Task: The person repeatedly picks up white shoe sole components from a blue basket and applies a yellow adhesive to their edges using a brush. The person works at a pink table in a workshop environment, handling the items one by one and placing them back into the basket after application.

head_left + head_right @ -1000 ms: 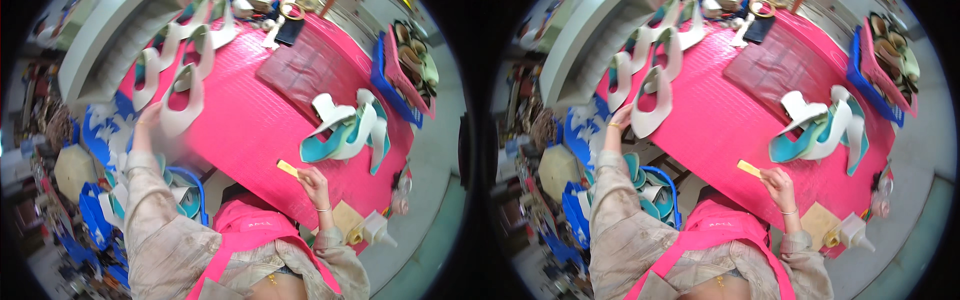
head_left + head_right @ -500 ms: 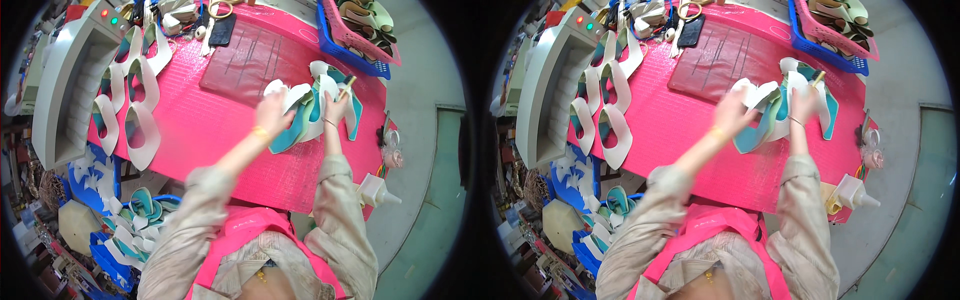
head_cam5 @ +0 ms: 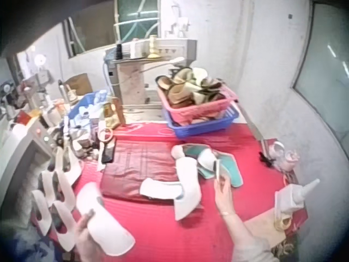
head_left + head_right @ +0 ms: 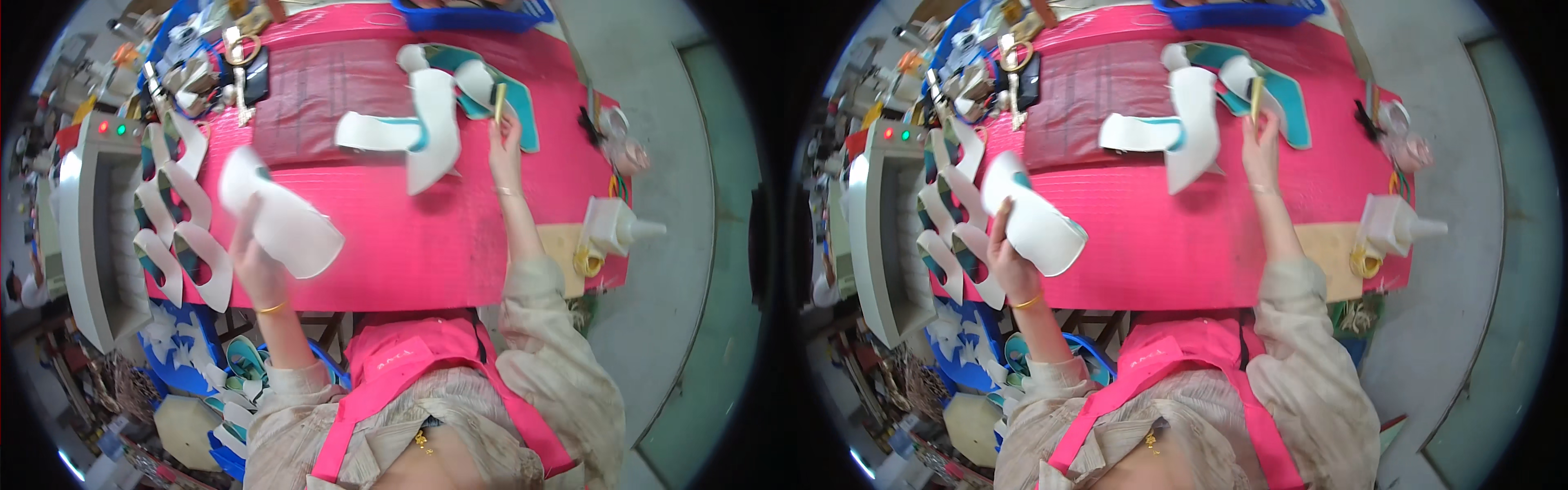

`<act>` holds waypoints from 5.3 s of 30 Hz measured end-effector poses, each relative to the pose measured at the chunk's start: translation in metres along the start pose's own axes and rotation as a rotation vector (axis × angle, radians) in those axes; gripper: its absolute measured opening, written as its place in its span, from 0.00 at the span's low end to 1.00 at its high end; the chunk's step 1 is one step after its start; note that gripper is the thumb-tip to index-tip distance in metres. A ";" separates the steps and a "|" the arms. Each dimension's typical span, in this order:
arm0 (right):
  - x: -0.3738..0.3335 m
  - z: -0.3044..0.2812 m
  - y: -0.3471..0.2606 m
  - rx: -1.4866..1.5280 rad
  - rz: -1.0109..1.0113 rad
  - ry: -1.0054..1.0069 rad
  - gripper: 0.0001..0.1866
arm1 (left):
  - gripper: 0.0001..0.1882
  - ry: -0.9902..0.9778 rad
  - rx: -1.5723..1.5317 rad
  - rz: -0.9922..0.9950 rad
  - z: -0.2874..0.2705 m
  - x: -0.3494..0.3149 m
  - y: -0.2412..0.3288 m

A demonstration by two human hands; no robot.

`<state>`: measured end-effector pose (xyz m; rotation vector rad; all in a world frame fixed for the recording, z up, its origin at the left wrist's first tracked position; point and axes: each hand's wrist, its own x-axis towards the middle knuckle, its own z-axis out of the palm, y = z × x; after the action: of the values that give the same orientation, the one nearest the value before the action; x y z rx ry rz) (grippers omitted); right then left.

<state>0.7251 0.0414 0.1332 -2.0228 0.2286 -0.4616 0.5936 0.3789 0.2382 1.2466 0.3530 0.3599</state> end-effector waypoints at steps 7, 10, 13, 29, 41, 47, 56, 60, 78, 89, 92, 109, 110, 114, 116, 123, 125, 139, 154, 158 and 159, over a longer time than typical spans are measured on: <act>-0.138 -0.333 0.056 -0.871 0.300 -0.196 0.10 | 0.20 0.107 0.135 0.067 0.012 -0.076 -0.005; -0.155 -0.386 0.096 -0.892 0.322 -0.217 0.08 | 0.27 0.209 0.118 0.209 0.046 -0.109 -0.019; -0.139 -0.385 0.133 -0.915 0.312 -0.198 0.08 | 0.28 0.090 -0.129 -0.006 0.071 -0.146 -0.028; -0.165 -0.459 0.152 -0.306 0.295 -0.436 0.09 | 0.17 -0.285 -0.295 -1.173 0.267 -0.297 -0.193; -0.149 -0.304 0.169 -0.521 0.088 -0.377 0.09 | 0.17 -0.027 -0.387 -1.129 0.238 -0.320 -0.226; -0.164 -0.320 0.135 0.063 0.251 -0.745 0.11 | 0.23 -0.154 -0.516 -1.101 0.229 -0.321 -0.239; -0.129 -0.397 0.032 -0.083 -0.325 -0.721 0.11 | 0.24 -0.356 -0.297 -0.924 0.280 -0.315 -0.140; -0.148 -0.414 0.017 -0.017 -0.533 -0.789 0.11 | 0.25 -0.303 -0.141 -0.805 0.284 -0.280 -0.122; -0.133 -0.424 0.175 -0.775 0.132 -0.347 0.09 | 0.19 -0.437 -0.100 -0.445 0.261 -0.281 -0.084; -0.140 -0.450 0.037 0.364 0.415 -0.471 0.08 | 0.30 -0.478 -0.143 -0.277 0.291 -0.304 -0.069; -0.123 -0.418 -0.010 0.168 -0.005 -0.453 0.09 | 0.29 -0.512 -0.189 -0.266 0.293 -0.309 -0.073; -0.124 -0.362 0.004 0.045 -0.448 -0.362 0.08 | 0.24 -0.354 -0.391 -0.349 0.283 -0.290 -0.065; -0.128 -0.366 0.017 0.009 -0.438 -0.370 0.08 | 0.25 -0.370 -0.383 -0.340 0.282 -0.285 -0.065; -0.095 -0.365 -0.002 0.267 -0.079 -0.366 0.08 | 0.26 -0.457 -0.312 -0.365 0.278 -0.287 -0.067; -0.054 -0.345 -0.024 0.223 -0.078 -0.590 0.07 | 0.25 -0.518 -0.300 -0.379 0.281 -0.285 -0.067; -0.077 -0.368 0.017 0.028 -0.436 -0.908 0.09 | 0.23 -0.494 -0.427 -0.571 0.263 -0.269 -0.071; -0.076 -0.365 0.018 0.130 -0.453 -0.726 0.10 | 0.22 -0.501 -0.541 -0.685 0.263 -0.262 -0.071; -0.112 -0.304 0.104 -0.219 -0.693 -0.485 0.12 | 0.24 -0.234 -0.765 -0.940 0.258 -0.227 -0.163; -0.130 -0.254 0.052 1.449 0.649 -0.459 0.08 | 0.23 -0.377 -0.589 -0.964 0.226 -0.255 -0.144; -0.115 -0.277 0.033 0.614 0.445 -0.592 0.07 | 0.16 -0.268 -0.115 -0.461 0.232 -0.274 -0.129; -0.109 -0.281 0.029 0.434 0.286 -0.612 0.07 | 0.16 -0.260 -0.138 -0.447 0.234 -0.273 -0.129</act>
<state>0.5100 -0.1606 0.2011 -1.5814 0.0298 0.2759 0.4642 0.0219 0.1973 1.0293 0.3652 -0.1574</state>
